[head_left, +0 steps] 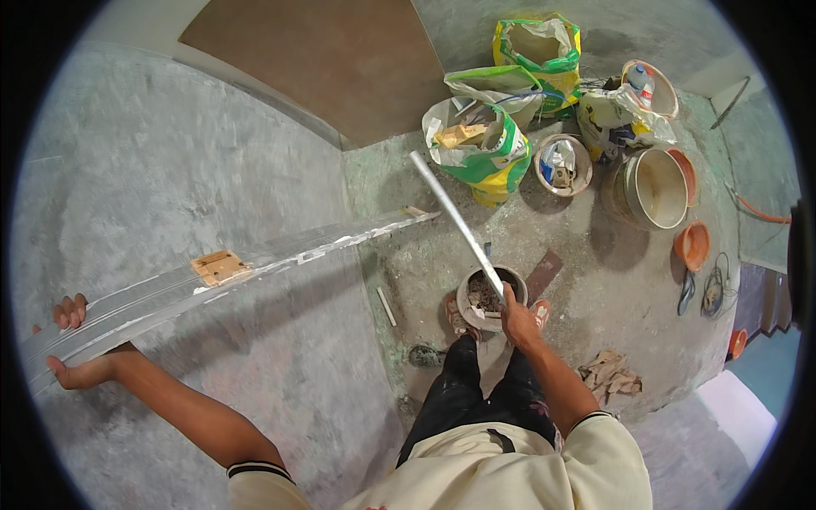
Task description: The person walks down a staircase into a cluttered room, picks up long metal strips and a large board, and carries them upstairs. They place the items against a wall and then move a metal ladder. Finally, they pick up a bucket and a small container from the stairs.
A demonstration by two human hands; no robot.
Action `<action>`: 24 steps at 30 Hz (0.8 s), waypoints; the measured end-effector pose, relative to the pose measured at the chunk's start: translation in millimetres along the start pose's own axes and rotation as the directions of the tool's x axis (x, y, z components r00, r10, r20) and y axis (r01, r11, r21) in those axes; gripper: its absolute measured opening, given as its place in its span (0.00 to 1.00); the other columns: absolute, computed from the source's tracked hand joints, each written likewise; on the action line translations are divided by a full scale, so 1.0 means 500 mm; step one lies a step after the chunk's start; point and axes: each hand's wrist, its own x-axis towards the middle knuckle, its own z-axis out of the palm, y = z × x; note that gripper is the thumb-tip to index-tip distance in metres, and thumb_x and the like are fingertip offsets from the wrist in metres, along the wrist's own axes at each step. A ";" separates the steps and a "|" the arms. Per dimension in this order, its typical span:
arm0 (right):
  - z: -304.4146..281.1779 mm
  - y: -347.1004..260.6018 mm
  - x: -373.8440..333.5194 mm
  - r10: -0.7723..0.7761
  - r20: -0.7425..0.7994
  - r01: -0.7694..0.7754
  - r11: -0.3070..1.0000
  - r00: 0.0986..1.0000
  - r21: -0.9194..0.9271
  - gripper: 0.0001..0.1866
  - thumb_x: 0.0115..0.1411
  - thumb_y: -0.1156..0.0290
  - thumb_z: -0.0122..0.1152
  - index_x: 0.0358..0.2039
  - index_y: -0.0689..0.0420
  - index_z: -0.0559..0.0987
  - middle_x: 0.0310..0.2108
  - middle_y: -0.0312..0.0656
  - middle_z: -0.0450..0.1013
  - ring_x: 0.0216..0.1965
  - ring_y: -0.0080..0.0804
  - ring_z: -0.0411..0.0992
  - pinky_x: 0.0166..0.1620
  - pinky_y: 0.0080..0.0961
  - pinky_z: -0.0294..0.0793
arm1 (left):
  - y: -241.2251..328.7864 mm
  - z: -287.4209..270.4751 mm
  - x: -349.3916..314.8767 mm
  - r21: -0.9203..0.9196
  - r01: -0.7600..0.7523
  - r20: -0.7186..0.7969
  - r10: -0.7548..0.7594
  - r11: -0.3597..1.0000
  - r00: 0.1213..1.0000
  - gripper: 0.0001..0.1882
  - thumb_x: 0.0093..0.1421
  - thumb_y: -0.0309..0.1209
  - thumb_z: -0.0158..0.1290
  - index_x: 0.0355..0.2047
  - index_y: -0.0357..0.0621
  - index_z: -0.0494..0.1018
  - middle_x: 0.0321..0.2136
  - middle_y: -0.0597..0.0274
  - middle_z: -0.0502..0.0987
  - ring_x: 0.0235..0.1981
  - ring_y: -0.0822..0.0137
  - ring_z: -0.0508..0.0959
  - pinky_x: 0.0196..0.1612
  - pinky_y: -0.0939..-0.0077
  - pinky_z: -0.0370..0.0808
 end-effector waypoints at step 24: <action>0.042 -0.004 0.228 0.136 0.150 -0.119 0.986 0.979 -0.117 0.35 0.68 0.66 0.54 0.73 0.49 0.57 0.47 0.70 0.77 0.49 0.70 0.77 0.53 0.59 0.74 | 0.056 -0.042 -0.059 0.196 0.023 -0.163 0.010 0.980 0.987 0.26 0.56 0.50 0.45 0.30 0.34 0.61 0.29 0.51 0.62 0.29 0.59 0.65 0.33 0.68 0.67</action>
